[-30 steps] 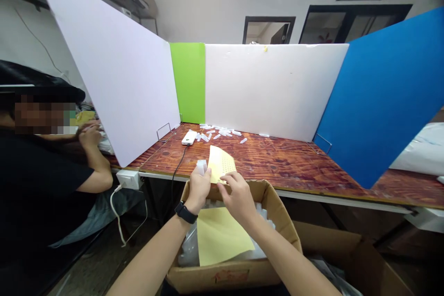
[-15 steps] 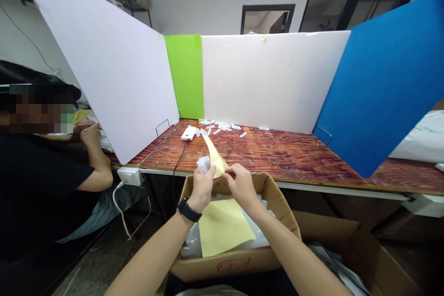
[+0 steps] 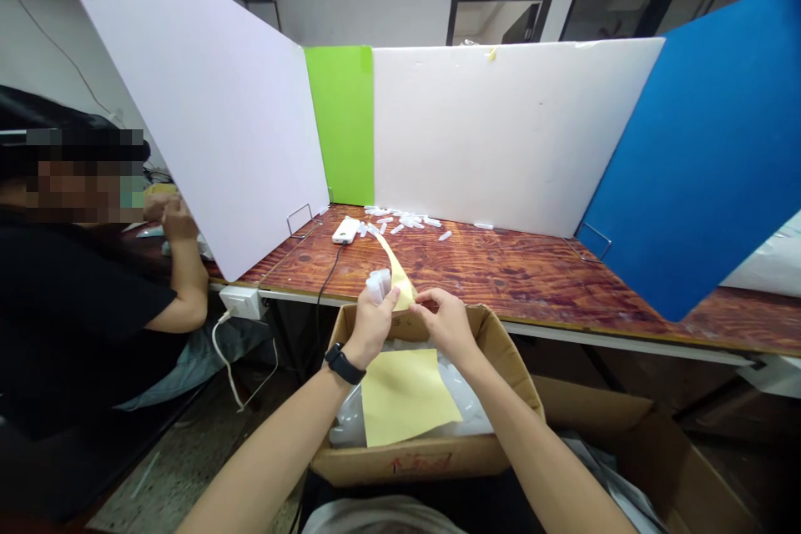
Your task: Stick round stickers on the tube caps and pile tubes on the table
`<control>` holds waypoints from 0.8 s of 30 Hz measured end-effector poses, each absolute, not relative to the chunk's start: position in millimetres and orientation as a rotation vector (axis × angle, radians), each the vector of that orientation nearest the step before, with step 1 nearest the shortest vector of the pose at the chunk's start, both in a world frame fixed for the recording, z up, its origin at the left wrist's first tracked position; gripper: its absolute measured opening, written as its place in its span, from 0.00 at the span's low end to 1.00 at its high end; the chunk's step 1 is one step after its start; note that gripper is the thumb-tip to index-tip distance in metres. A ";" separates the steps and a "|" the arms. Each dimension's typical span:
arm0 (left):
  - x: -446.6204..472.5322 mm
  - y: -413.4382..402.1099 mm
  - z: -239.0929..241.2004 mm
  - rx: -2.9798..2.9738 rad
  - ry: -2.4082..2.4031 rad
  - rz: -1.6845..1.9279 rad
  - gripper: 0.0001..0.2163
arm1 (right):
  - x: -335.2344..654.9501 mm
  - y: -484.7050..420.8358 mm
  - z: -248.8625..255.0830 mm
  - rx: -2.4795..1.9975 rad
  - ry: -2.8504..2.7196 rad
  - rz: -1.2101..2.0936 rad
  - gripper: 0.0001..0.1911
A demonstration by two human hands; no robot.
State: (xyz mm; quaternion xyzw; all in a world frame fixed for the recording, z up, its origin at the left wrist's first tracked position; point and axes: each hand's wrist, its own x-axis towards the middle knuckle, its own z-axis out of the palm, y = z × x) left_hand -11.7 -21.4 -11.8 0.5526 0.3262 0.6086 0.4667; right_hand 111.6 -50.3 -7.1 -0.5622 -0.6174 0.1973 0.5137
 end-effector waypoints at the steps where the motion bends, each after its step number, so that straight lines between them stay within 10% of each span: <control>1: -12.2 -21.9 -11.0 1.418 0.820 1.506 0.11 | 111.8 -50.2 -7.7 -1.354 -1.488 0.462 0.03; 24: -13.7 -15.4 -17.4 1.428 0.868 1.610 0.10 | 117.0 -51.7 -7.0 -1.270 -1.638 0.503 0.04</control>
